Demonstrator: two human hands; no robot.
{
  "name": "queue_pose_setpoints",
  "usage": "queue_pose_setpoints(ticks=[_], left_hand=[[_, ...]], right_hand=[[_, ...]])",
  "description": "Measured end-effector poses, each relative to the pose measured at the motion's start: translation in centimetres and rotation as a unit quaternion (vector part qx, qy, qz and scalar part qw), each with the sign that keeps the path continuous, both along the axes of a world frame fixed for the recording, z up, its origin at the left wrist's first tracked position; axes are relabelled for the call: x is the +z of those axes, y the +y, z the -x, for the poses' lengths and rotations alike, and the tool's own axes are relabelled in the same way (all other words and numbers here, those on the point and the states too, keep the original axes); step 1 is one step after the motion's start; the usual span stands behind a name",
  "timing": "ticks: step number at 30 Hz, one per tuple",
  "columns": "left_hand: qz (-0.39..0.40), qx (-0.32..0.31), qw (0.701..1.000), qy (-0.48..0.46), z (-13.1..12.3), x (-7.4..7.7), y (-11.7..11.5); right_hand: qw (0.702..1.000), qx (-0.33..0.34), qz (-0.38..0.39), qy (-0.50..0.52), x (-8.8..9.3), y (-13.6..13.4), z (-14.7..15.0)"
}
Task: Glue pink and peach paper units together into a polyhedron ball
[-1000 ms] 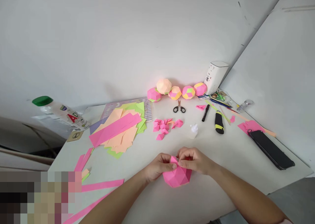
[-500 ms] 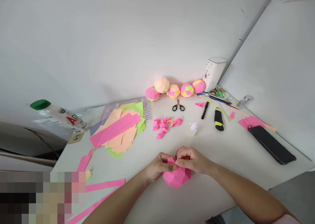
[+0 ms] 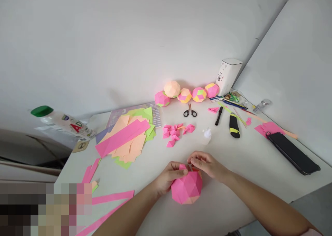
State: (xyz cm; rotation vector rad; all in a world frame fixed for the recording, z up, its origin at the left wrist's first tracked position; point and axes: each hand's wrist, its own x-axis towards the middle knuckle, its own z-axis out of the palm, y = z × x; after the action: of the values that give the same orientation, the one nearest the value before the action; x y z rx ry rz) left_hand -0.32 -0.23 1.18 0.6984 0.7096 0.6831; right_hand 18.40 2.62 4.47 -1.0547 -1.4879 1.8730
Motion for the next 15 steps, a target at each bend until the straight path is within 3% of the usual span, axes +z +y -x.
queue_pose_setpoints(ticks=[15], left_hand=[[0.006,0.044,0.999,0.005,-0.23,-0.23,0.16]], right_hand=[[0.998,0.057,0.03,-0.013,-0.08,0.02,-0.28]])
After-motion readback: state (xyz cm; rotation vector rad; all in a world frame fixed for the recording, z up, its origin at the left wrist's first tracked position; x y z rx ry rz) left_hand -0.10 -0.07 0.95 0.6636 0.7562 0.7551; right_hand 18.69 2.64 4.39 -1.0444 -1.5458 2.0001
